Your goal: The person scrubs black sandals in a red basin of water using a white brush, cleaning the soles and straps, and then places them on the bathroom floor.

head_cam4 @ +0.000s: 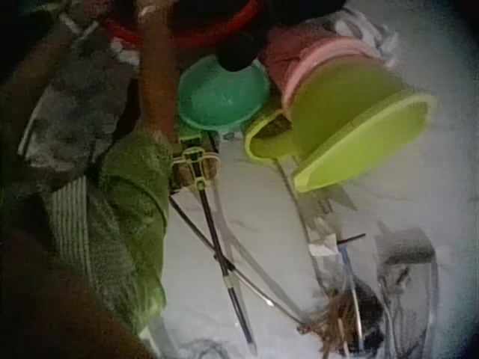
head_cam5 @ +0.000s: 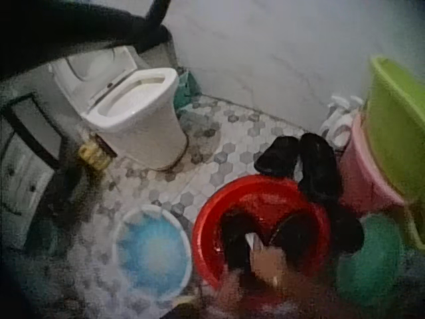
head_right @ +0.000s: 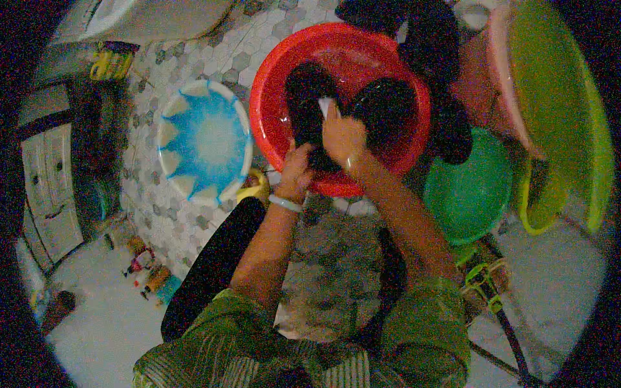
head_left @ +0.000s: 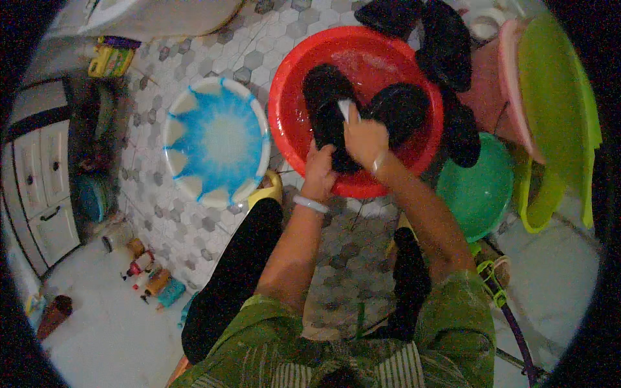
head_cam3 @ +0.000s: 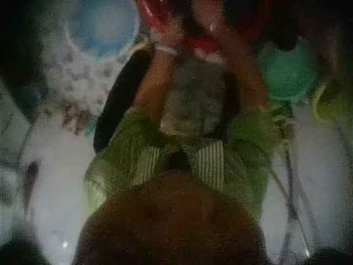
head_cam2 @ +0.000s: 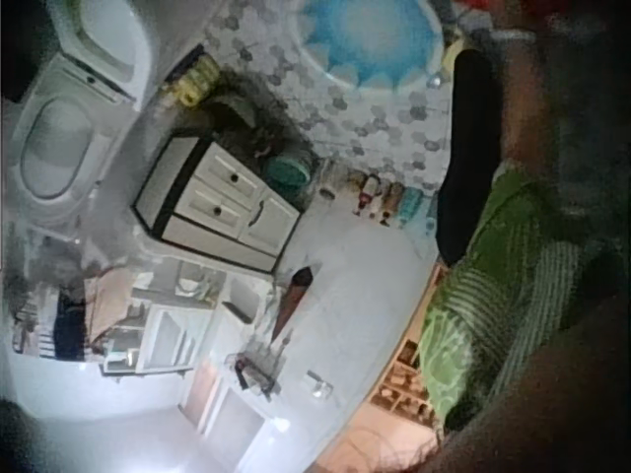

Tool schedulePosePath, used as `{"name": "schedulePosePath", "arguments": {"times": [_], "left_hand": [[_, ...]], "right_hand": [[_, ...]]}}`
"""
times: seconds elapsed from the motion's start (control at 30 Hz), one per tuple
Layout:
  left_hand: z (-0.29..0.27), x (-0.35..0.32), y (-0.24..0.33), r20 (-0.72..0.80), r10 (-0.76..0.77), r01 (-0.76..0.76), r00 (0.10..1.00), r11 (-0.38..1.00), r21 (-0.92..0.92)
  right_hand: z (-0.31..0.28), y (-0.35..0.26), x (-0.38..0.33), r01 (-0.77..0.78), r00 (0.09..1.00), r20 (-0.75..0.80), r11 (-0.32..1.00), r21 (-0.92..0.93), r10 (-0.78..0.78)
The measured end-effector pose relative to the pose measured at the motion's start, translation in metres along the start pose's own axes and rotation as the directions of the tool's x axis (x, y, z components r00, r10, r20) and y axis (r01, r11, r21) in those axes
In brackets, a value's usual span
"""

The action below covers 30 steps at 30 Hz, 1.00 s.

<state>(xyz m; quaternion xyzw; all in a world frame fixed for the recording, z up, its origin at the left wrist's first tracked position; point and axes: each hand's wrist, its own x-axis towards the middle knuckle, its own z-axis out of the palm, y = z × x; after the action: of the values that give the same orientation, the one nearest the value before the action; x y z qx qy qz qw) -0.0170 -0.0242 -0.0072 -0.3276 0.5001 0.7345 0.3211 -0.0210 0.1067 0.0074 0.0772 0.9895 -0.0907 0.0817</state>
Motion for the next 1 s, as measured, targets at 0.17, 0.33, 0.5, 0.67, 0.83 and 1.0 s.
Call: {"name": "schedulePosePath", "arguments": {"times": [0.17,0.33,0.5,0.67,0.83,1.0], "left_hand": [[0.004,-0.019,0.011,0.068,-0.083,0.093,0.994,0.982,-0.162],[0.018,-0.021,0.004,0.150,-0.070,0.103,0.986,0.969,-0.225],[0.020,-0.044,-0.022,0.300,-0.018,0.218,0.954,0.729,-0.649],[0.024,-0.034,-0.026,0.193,-0.049,0.174,0.980,0.686,-0.706],[0.019,-0.031,-0.032,0.141,-0.094,0.164,0.986,0.743,-0.649],[0.027,-0.030,-0.020,0.237,-0.154,0.269,0.959,0.754,-0.599]], "right_hand": [[-0.037,-0.004,-0.090,0.107,0.977,0.177,0.992,0.067,-0.117],[0.012,0.009,0.018,-0.070,0.997,-0.028,0.996,0.056,0.072],[-0.004,0.004,0.012,-0.085,0.996,0.031,0.990,0.114,0.082],[-0.044,-0.009,-0.057,0.106,0.986,0.112,0.987,0.123,-0.120],[-0.052,0.001,-0.094,0.156,0.983,0.072,0.978,0.138,-0.167],[-0.015,-0.016,0.002,0.020,0.991,-0.132,0.991,0.133,-0.002]]}}
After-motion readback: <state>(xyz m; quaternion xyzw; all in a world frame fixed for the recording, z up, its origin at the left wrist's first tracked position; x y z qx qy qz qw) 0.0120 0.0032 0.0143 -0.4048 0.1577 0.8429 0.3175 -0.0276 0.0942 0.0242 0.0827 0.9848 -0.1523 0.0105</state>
